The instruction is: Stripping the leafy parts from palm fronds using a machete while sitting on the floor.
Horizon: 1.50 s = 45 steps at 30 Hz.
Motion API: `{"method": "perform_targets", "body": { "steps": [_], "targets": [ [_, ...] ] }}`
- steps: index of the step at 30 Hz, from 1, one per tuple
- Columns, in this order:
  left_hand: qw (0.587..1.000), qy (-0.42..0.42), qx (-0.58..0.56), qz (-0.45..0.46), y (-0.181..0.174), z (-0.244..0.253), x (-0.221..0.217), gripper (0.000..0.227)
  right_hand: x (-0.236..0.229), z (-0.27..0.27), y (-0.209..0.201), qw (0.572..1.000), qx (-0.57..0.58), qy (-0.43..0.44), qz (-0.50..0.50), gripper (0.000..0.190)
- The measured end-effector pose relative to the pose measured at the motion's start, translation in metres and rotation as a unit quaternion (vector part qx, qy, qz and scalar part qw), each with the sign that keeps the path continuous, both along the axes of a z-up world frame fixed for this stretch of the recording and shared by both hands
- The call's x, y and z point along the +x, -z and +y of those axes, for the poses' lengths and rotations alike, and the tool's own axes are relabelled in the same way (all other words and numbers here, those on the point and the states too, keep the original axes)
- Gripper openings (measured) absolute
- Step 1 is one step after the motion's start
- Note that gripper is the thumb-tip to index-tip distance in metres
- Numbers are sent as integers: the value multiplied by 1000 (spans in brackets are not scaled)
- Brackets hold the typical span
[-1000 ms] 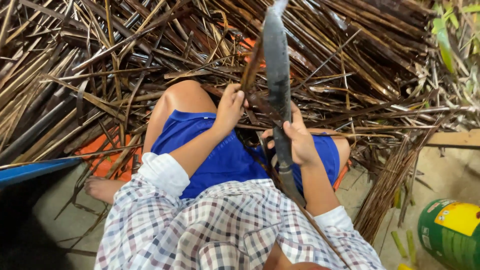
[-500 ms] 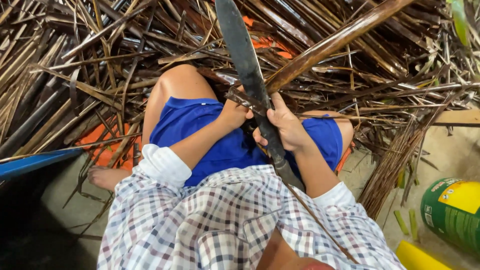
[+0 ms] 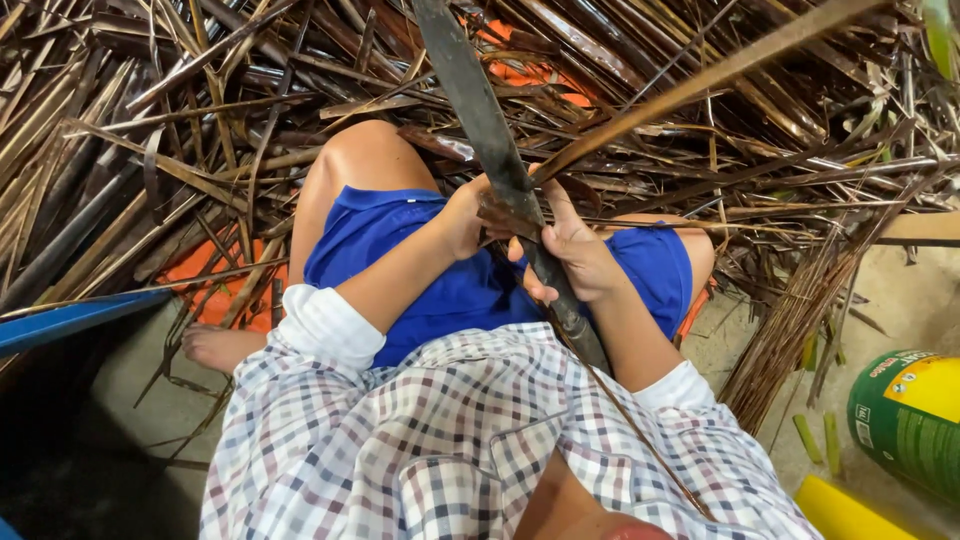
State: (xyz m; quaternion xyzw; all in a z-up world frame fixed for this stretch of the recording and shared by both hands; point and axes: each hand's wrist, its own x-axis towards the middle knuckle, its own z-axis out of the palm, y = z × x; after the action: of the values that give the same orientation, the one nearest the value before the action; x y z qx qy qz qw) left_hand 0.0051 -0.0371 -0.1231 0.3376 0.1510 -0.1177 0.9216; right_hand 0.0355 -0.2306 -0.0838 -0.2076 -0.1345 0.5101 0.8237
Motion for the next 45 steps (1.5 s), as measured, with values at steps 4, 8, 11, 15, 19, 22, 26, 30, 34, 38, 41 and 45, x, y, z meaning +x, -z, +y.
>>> {"method": "perform_targets", "body": {
  "steps": [4, 8, 11, 15, 19, 22, 26, 30, 34, 38, 41, 45],
  "targets": [
    [981, 142, -121, 43, -9, 11, 1, 39, -1, -2, -12, 1000, -6, -18, -9, 79],
    [992, 104, 34, 56, 1, 13, 11, 47, 4, 0, -13, 1000, -12, 4, -12, 77],
    [882, -42, 363, -297, -21, 18, 7, 69, 13, 2, -11, 998, -42, 32, -44, 69],
    [834, -84, 432, -333, -61, 10, 2, 42, 17, 3, -11, 997, -65, 44, -27, 71],
    [629, -227, 662, -337, -48, 6, 0, 40, 15, 5, -5, 996, -63, 52, -25, 69],
    [474, -270, 742, -389, -3, 18, 16, 12, 13, 4, 6, 997, -56, 59, -10, 67],
    [467, -272, 736, -408, -43, 14, 9, 12, 14, 5, 8, 996, -69, 57, -9, 61],
    [855, -147, 425, -257, -44, 10, 10, 21, 10, 8, 0, 996, -68, 63, -16, 54],
    [976, -37, 196, -85, -28, 16, 9, 7, -1, 15, -19, 996, -58, 73, -18, 54],
    [972, -56, 216, -68, -33, 16, 9, 6, 1, 16, -28, 993, -90, 59, -42, 66],
    [949, -99, 278, -110, -22, 17, 10, 6, 1, 18, -30, 992, -103, 55, -54, 69],
    [937, -121, 284, -164, -31, 9, 1, 23, 3, 15, -21, 992, -100, 67, -43, 69]
  ]
}}
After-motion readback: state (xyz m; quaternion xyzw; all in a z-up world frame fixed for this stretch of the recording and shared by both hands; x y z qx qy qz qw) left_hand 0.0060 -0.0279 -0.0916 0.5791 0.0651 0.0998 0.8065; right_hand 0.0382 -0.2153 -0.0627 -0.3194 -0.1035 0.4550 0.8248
